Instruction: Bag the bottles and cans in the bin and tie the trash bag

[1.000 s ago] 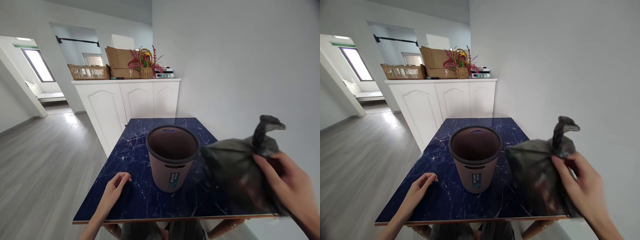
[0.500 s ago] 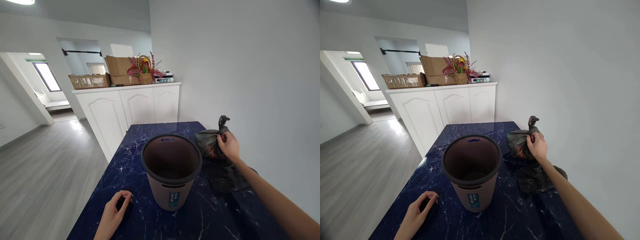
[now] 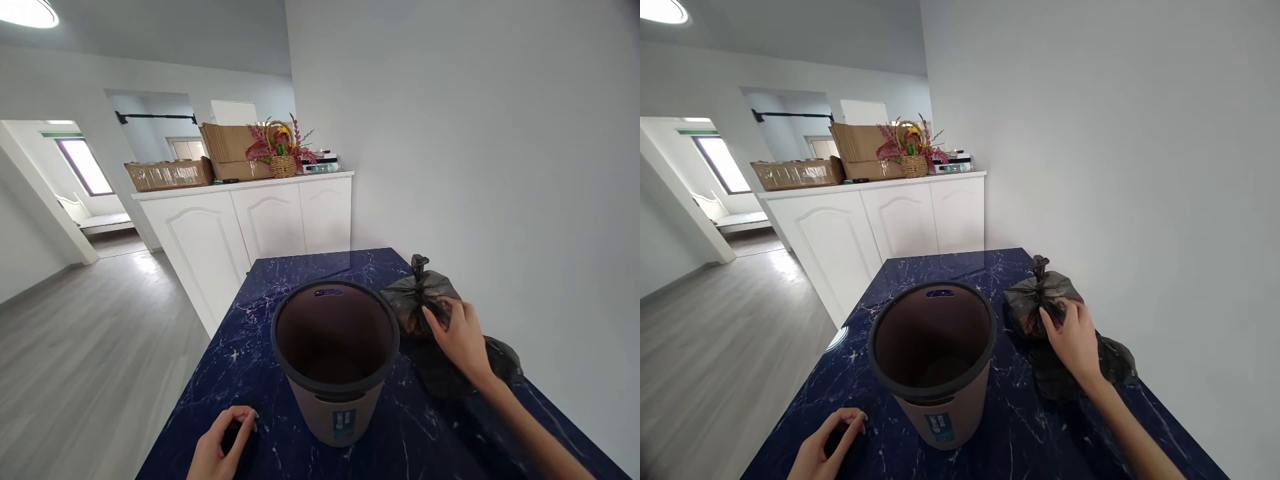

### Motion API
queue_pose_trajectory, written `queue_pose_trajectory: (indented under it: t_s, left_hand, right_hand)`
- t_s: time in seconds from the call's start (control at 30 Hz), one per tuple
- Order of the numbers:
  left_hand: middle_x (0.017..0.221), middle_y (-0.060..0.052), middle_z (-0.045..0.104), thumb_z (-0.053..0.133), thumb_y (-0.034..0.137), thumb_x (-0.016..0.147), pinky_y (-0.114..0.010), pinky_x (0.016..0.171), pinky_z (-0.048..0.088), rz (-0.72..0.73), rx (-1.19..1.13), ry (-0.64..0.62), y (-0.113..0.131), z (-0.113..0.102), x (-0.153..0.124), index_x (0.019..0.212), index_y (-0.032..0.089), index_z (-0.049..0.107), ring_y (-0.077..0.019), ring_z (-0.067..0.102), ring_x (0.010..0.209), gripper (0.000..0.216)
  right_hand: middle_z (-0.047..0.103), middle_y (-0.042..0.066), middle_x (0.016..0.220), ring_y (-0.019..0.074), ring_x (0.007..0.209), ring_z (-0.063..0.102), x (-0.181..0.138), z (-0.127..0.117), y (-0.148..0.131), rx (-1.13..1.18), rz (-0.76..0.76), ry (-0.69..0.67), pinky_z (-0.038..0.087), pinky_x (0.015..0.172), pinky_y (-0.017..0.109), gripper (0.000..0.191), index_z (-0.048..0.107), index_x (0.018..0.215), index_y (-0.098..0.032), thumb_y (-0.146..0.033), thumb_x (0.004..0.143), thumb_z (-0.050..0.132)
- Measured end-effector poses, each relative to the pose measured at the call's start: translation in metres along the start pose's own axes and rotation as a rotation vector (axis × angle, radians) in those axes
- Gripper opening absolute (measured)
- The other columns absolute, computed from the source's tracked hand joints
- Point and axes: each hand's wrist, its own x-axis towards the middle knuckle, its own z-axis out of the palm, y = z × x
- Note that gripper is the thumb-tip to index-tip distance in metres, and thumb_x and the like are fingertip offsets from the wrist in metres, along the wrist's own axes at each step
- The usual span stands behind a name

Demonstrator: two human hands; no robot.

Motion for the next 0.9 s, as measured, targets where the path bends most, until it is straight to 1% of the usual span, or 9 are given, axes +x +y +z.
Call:
queue_pose_trajectory:
  t_s: [0.07,0.13,0.23,0.3,0.4,0.5,0.7,0.8,0.9]
  left_hand:
    - [0.090,-0.008,0.080,0.060,0.078,0.089,-0.035,0.077,0.060,0.002,0.014,0.001,-0.003,0.000,0.001,0.092,0.028,0.080,-0.0310,0.076,0.085,0.054]
    - [0.090,-0.008,0.080,0.058,0.079,0.089,-0.034,0.076,0.060,0.007,0.032,0.000,-0.007,0.001,0.001,0.092,0.028,0.080,-0.0302,0.076,0.085,0.055]
    - [0.090,-0.007,0.080,0.056,0.080,0.090,-0.033,0.075,0.060,0.013,0.056,0.000,-0.012,0.002,0.002,0.095,0.027,0.079,-0.0288,0.076,0.084,0.058]
    - [0.090,-0.007,0.080,0.055,0.077,0.091,-0.033,0.076,0.060,0.024,0.067,0.003,-0.013,0.002,0.002,0.096,0.027,0.079,-0.0276,0.076,0.083,0.056]
    - [0.090,-0.006,0.080,0.055,0.075,0.092,-0.031,0.073,0.060,0.048,0.083,0.017,-0.013,0.002,0.000,0.095,0.026,0.079,-0.0266,0.077,0.082,0.054]
    - [0.089,-0.005,0.080,0.055,0.075,0.093,-0.029,0.066,0.058,0.060,0.100,0.032,-0.012,0.003,-0.001,0.096,0.026,0.078,-0.0263,0.076,0.080,0.054]
    - [0.088,-0.004,0.081,0.058,0.073,0.091,-0.031,0.074,0.060,0.104,0.107,0.058,-0.013,0.005,0.002,0.094,0.025,0.078,-0.0263,0.077,0.081,0.052]
    - [0.087,-0.004,0.080,0.058,0.074,0.091,-0.030,0.071,0.059,0.114,0.111,0.063,-0.013,0.005,0.002,0.092,0.025,0.078,-0.0261,0.077,0.079,0.052]
    - [0.086,-0.004,0.080,0.057,0.075,0.091,-0.030,0.070,0.059,0.111,0.119,0.067,-0.012,0.003,0.001,0.092,0.025,0.078,-0.0261,0.076,0.079,0.054]
  right_hand:
    - [0.065,0.019,0.117,0.0388,0.115,0.064,-0.038,-0.017,-0.001,-0.004,-0.012,-0.037,0.053,0.094,0.051,0.058,0.061,0.122,-0.020,-0.070,0.099,0.046]
    - [0.067,0.018,0.115,0.0386,0.110,0.067,-0.078,-0.028,0.000,-0.013,-0.016,-0.095,0.054,0.090,0.051,0.056,0.062,0.120,-0.021,-0.071,0.098,0.046]
    - [0.066,0.017,0.128,0.0396,0.115,0.066,-0.123,-0.034,0.002,-0.075,-0.008,-0.236,0.053,0.090,0.054,0.056,0.061,0.127,-0.024,-0.071,0.100,0.045]
    - [0.065,0.016,0.133,0.0411,0.118,0.065,-0.138,-0.033,0.003,-0.107,-0.015,-0.278,0.052,0.090,0.057,0.057,0.062,0.129,-0.026,-0.072,0.100,0.044]
    - [0.065,0.015,0.134,0.0413,0.119,0.065,-0.141,-0.031,0.004,-0.094,-0.028,-0.284,0.051,0.090,0.057,0.054,0.065,0.126,-0.027,-0.068,0.102,0.042]
    - [0.066,0.015,0.131,0.0403,0.117,0.065,-0.137,-0.034,0.004,-0.010,-0.017,-0.277,0.051,0.091,0.057,0.048,0.068,0.123,-0.026,-0.063,0.103,0.044]
    - [0.070,0.014,0.122,0.0363,0.114,0.067,-0.135,-0.041,0.004,0.115,0.023,-0.279,0.052,0.099,0.053,0.043,0.070,0.113,-0.024,-0.059,0.103,0.048]
    - [0.073,0.015,0.118,0.0368,0.113,0.069,-0.135,-0.044,0.002,0.141,0.056,-0.275,0.055,0.096,0.050,0.045,0.071,0.112,-0.023,-0.060,0.102,0.047]
    - [0.077,0.014,0.115,0.0352,0.104,0.074,-0.135,-0.049,-0.002,0.173,0.091,-0.282,0.059,0.084,0.045,0.047,0.073,0.111,-0.023,-0.063,0.102,0.047]
